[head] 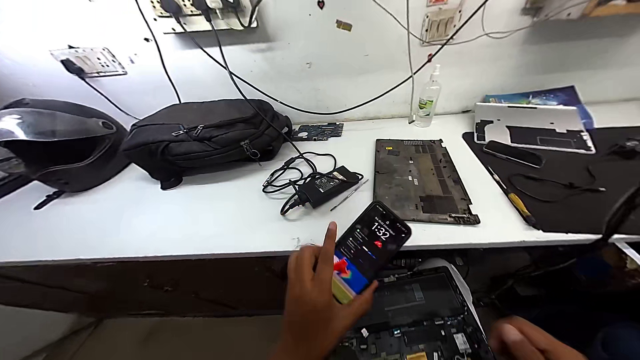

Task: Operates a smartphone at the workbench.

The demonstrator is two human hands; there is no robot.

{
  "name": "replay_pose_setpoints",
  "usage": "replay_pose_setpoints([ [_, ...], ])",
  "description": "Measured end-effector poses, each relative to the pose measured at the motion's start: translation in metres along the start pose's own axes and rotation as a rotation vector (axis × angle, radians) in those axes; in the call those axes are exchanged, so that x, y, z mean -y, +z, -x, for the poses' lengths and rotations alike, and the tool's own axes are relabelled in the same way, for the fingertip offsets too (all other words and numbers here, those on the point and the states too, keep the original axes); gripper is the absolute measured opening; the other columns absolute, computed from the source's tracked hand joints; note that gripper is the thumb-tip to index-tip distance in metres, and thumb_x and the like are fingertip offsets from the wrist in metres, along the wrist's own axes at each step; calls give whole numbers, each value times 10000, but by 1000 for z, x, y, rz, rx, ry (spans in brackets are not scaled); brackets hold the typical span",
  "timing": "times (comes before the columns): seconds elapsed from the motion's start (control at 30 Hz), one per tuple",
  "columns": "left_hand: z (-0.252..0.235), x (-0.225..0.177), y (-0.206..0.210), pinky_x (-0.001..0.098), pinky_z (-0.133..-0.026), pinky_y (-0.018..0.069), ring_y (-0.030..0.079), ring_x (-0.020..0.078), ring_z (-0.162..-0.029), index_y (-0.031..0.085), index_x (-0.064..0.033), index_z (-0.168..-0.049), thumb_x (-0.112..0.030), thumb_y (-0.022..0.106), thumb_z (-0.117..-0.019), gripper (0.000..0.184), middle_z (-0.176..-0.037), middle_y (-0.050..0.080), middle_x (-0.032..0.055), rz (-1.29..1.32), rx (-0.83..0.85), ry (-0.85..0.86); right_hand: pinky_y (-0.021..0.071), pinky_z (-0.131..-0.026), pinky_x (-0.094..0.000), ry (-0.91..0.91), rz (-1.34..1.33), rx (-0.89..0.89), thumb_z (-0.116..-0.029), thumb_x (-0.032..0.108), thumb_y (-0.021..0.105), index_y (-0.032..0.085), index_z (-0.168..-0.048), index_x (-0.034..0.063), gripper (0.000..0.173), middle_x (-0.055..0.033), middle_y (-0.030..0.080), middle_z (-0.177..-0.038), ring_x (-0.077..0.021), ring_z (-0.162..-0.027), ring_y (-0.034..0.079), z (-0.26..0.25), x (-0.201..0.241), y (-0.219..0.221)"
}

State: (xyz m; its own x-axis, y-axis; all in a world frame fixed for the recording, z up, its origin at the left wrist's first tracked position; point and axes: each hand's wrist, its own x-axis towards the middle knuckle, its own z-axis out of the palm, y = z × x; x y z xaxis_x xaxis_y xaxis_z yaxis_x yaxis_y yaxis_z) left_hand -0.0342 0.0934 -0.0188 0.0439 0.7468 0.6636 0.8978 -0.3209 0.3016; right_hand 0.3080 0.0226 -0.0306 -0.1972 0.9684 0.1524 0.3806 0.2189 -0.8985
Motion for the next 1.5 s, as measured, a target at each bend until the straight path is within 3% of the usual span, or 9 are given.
replay_pose_setpoints([
  [0.13, 36, -58, 1, 396, -826, 530, 584, 216, -962, 502, -5, -1476, -646, 858, -648, 1106, -1067, 624, 115, 202, -60, -161, 626, -831, -424, -28, -552, 118, -1108, 482, 247, 426, -1505, -16, 662, -131, 649, -1313, -235, -1099, 684, -22, 24, 82],
  [0.2, 52, -73, 4, 401, -837, 531, 584, 218, -967, 491, 12, -1476, -647, 865, -642, 1127, -1073, 622, 124, 279, -31, -185, 572, -986, -432, 64, -875, 128, -1066, 573, 296, 344, -1529, 1, 737, -111, 588, -1403, -219, -1236, 620, -19, 28, 104],
  [0.4, 78, -78, -4, 422, -939, 473, 588, 201, -1061, 445, 15, -1501, -740, 754, -733, 1121, -1173, 677, 106, 471, 171, -112, 484, -1089, -500, 156, -1282, 139, -1024, 586, 430, 456, -1456, 69, 674, -162, 619, -1357, -280, -1265, 607, -11, 21, 99],
  [0.53, 86, -69, -8, 442, -974, 484, 570, 232, -1148, 481, -98, -1509, -693, 681, -842, 916, -1288, 606, 104, 582, 239, -81, 475, -1086, -534, 169, -1373, 220, -1033, 586, 421, 492, -1467, 103, 654, -198, 596, -1381, -321, -1287, 587, -8, 15, 83],
  [0.7, 91, -65, -7, 395, -901, 547, 570, 267, -1187, 513, -61, -1480, -671, 495, -970, 795, -1371, 556, 155, 838, 290, -187, 570, -866, -654, 245, -1499, 330, -1011, 658, 383, 529, -1449, 131, 700, -243, 581, -1384, -431, -1241, 605, -5, 17, 72],
  [1.0, 91, -58, -8, 408, -897, 564, 589, 274, -1211, 500, -69, -1487, -642, 367, -1028, 746, -1369, 582, 137, 981, 325, -232, 552, -897, -659, 239, -1511, 387, -1001, 686, 359, 500, -1482, 138, 742, -230, 567, -1409, -424, -1267, 588, 1, 17, 76],
  [1.1, 90, -52, -9, 420, -919, 576, 597, 294, -1245, 377, -115, -1578, -651, 309, -1036, 765, -1443, 563, 136, 1089, 362, -290, 586, -850, -632, 303, -1353, 314, -1046, 490, 492, 405, -1502, 173, 562, -204, 614, -1348, -410, -1195, 640, 12, 22, 86],
  [1.23, 83, -46, -12, 456, -999, 557, 602, 263, -1246, 231, -170, -1636, -653, 283, -1038, 771, -1452, 550, 102, 981, 362, -246, 603, -819, -643, 284, -1118, 304, -971, 156, 597, 130, -1587, 124, 774, -199, 533, -1400, -421, -1206, 618, 20, 19, 97],
  [1.5, 85, -43, -18, 445, -937, 572, 598, 217, -1225, 545, -202, -1453, -633, 220, -1049, 674, -1384, 584, 56, 727, 365, -87, 609, -807, -637, 280, -1031, 297, -956, 117, 564, 135, -1564, 85, 744, -177, 533, -1397, -401, -1213, 617, 27, 22, 97],
])
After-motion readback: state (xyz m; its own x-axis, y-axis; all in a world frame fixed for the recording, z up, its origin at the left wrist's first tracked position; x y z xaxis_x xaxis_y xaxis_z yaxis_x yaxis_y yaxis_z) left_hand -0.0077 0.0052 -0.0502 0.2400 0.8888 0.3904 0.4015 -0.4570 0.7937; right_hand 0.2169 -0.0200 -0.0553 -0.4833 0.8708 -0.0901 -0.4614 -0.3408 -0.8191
